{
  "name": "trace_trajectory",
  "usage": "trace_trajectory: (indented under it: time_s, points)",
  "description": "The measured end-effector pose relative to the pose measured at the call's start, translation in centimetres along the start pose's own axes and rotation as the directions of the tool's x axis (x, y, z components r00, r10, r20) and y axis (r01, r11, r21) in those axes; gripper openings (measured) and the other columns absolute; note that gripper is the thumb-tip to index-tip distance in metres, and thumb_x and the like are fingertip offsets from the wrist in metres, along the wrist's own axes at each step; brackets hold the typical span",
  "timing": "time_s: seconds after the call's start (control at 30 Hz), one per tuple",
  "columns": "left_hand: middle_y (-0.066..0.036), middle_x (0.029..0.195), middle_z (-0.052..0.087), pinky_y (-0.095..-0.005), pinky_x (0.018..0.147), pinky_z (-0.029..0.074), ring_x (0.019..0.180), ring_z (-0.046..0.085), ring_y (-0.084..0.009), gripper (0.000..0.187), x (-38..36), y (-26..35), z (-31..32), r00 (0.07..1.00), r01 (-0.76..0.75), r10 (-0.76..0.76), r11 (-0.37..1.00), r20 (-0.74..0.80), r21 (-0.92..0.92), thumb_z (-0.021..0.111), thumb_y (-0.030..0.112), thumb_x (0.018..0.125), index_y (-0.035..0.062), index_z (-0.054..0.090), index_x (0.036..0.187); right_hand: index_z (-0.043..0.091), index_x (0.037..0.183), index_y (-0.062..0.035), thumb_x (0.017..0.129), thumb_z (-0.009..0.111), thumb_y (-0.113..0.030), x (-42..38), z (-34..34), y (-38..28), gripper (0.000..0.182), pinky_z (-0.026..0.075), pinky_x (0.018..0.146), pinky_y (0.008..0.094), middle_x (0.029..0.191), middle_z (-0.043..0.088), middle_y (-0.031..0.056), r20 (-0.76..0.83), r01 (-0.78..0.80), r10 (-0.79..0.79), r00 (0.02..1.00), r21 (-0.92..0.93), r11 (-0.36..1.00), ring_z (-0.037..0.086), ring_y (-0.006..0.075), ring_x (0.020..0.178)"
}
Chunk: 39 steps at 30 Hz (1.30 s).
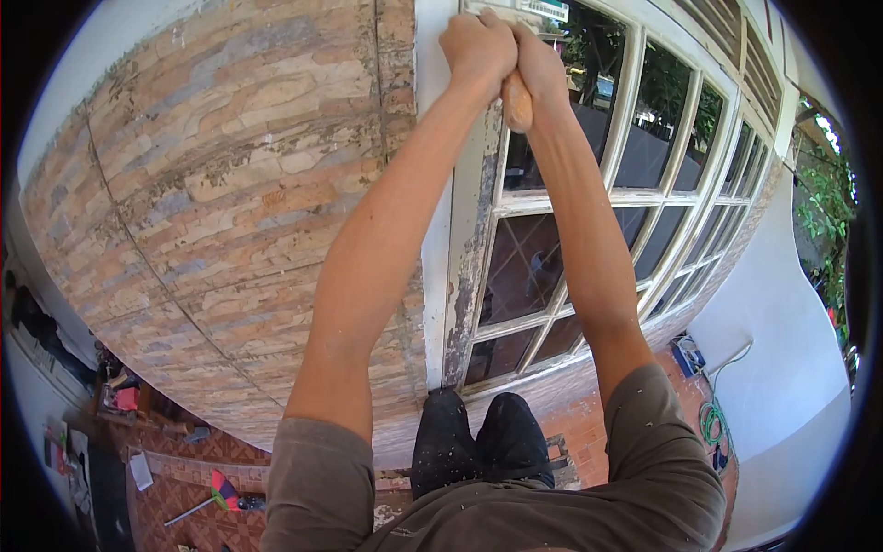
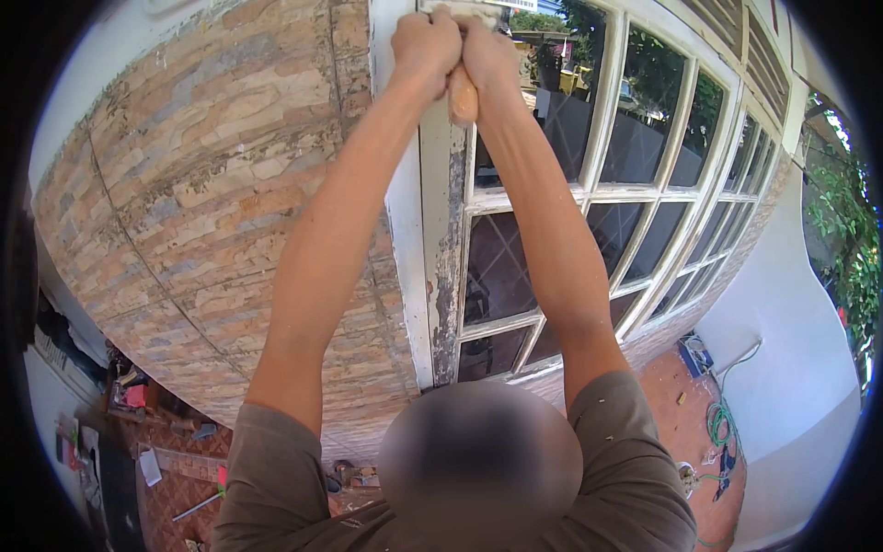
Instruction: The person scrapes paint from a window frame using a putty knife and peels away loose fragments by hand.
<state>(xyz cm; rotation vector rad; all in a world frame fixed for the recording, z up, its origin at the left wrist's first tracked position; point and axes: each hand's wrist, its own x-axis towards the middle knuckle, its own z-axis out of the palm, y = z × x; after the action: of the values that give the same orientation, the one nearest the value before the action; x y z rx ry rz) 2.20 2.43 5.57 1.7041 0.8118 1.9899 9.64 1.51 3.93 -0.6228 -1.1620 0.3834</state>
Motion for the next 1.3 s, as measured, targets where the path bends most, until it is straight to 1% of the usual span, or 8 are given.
trace_trajectory:
  time_s: [0.33, 0.4, 0.7, 0.83, 0.9, 1.0, 1.13, 1.3]
  points:
    - [-0.033, 0.110, 0.061, -0.0440, 0.086, 0.050, 0.103, 0.062, -0.0413, 0.045, 1.3, 1.1, -0.7, 0.999, 0.046, -0.046, 0.999, 0.005, 0.006, 0.048, 0.031, 0.095, -0.0107, 0.061, 0.106, 0.066, 0.100, 0.0041, 0.090, 0.057, -0.030, -1.2, 1.3, -3.6, 0.037, 0.047, 0.048, 0.0323, 0.078, 0.064, 0.0107, -0.010, -0.121, 0.120, 0.993, -0.055, 0.991, 0.060, 0.0174, 0.056]
    - [-0.025, 0.095, 0.067, -0.0397, 0.065, 0.054, 0.081, 0.068, -0.0284, 0.042, -0.8, -0.1, -0.7, 0.999, -0.001, 0.000, 1.000, -0.036, -0.013, 0.051, 0.029, 0.096, -0.0118, 0.063, 0.098, 0.066, 0.099, 0.0039, 0.090, 0.056, -0.029, -3.3, 0.4, -3.1, 0.036, 0.046, 0.045, 0.0321, 0.076, 0.063, 0.0101, 0.022, -0.106, 0.106, 0.994, -0.037, 0.994, 0.059, 0.0172, 0.055]
    - [-0.021, 0.075, 0.067, -0.0401, 0.064, 0.049, 0.072, 0.068, -0.0288, 0.050, -9.5, -1.4, -3.0, 0.957, 0.239, -0.199, 0.953, 0.210, -0.188, 0.044, 0.032, 0.100, -0.0086, 0.061, 0.076, 0.065, 0.077, 0.0012, 0.094, 0.054, -0.025, -10.6, -3.0, -2.8, 0.033, 0.041, 0.037, 0.0293, 0.059, 0.058, 0.0060, 0.058, -0.179, 0.175, 0.983, 0.075, 0.981, 0.054, 0.0153, 0.044]
    - [-0.011, 0.076, 0.066, -0.0296, 0.054, 0.051, 0.063, 0.066, -0.0191, 0.044, -16.5, -4.2, -3.1, 0.849, 0.522, -0.293, 0.591, 0.439, -0.615, 0.042, 0.031, 0.102, -0.0058, 0.061, 0.087, 0.061, 0.066, 0.0045, 0.095, 0.056, -0.029, -13.5, -9.1, -1.8, 0.044, 0.039, 0.041, 0.0323, 0.048, 0.053, 0.0075, 0.042, 0.172, -0.192, 0.981, -0.648, 0.742, 0.052, 0.0132, 0.042]
    - [-0.016, 0.088, 0.069, -0.0334, 0.059, 0.056, 0.066, 0.069, -0.0230, 0.036, -21.5, -11.0, -2.5, 0.659, 0.536, -0.277, 0.825, 0.699, -0.178, 0.044, 0.025, 0.099, -0.0056, 0.062, 0.094, 0.060, 0.068, 0.0060, 0.094, 0.058, -0.027, -15.4, -12.1, -1.9, 0.043, 0.037, 0.042, 0.0337, 0.049, 0.053, 0.0087, -0.080, 0.060, -0.188, 0.979, -0.767, 0.639, 0.050, 0.0124, 0.041]
    - [-0.025, 0.099, 0.066, -0.0320, 0.055, 0.059, 0.068, 0.071, -0.0317, 0.040, -27.0, -16.5, 0.0, -0.182, 0.333, -0.542, 0.751, 0.820, 0.570, 0.054, 0.020, 0.094, -0.0164, 0.051, 0.112, 0.059, 0.067, 0.0057, 0.095, 0.059, -0.025, -18.2, -13.0, -4.0, 0.041, 0.036, 0.041, 0.0311, 0.048, 0.052, 0.0063, -0.095, 0.004, -0.098, 0.991, -0.698, 0.716, 0.049, 0.0104, 0.041]
    - [-0.026, 0.111, 0.063, -0.0385, 0.077, 0.057, 0.093, 0.070, -0.0277, 0.059, -29.4, -20.7, 2.9, 0.233, -0.313, -0.282, 0.885, 0.931, 0.346, 0.059, 0.028, 0.093, -0.0146, 0.041, 0.128, 0.060, 0.068, 0.0035, 0.097, 0.056, -0.024, -20.3, -13.3, -5.3, 0.040, 0.033, 0.039, 0.0254, 0.048, 0.051, 0.0020, -0.035, -0.016, -0.005, 0.999, -0.576, 0.818, 0.047, 0.0064, 0.040]
    - [-0.010, 0.109, 0.067, -0.0345, 0.082, 0.052, 0.092, 0.067, -0.0206, 0.041, -25.2, -16.1, 1.7, 0.215, 0.369, -0.029, 0.928, 0.976, -0.054, 0.050, 0.036, 0.098, 0.0030, 0.058, 0.122, 0.059, 0.066, 0.0023, 0.097, 0.056, -0.026, -19.5, -14.2, -5.0, 0.042, 0.032, 0.036, 0.0238, 0.048, 0.051, 0.0019, -0.012, -0.126, 0.133, 0.991, -0.413, 0.902, 0.047, 0.0067, 0.038]
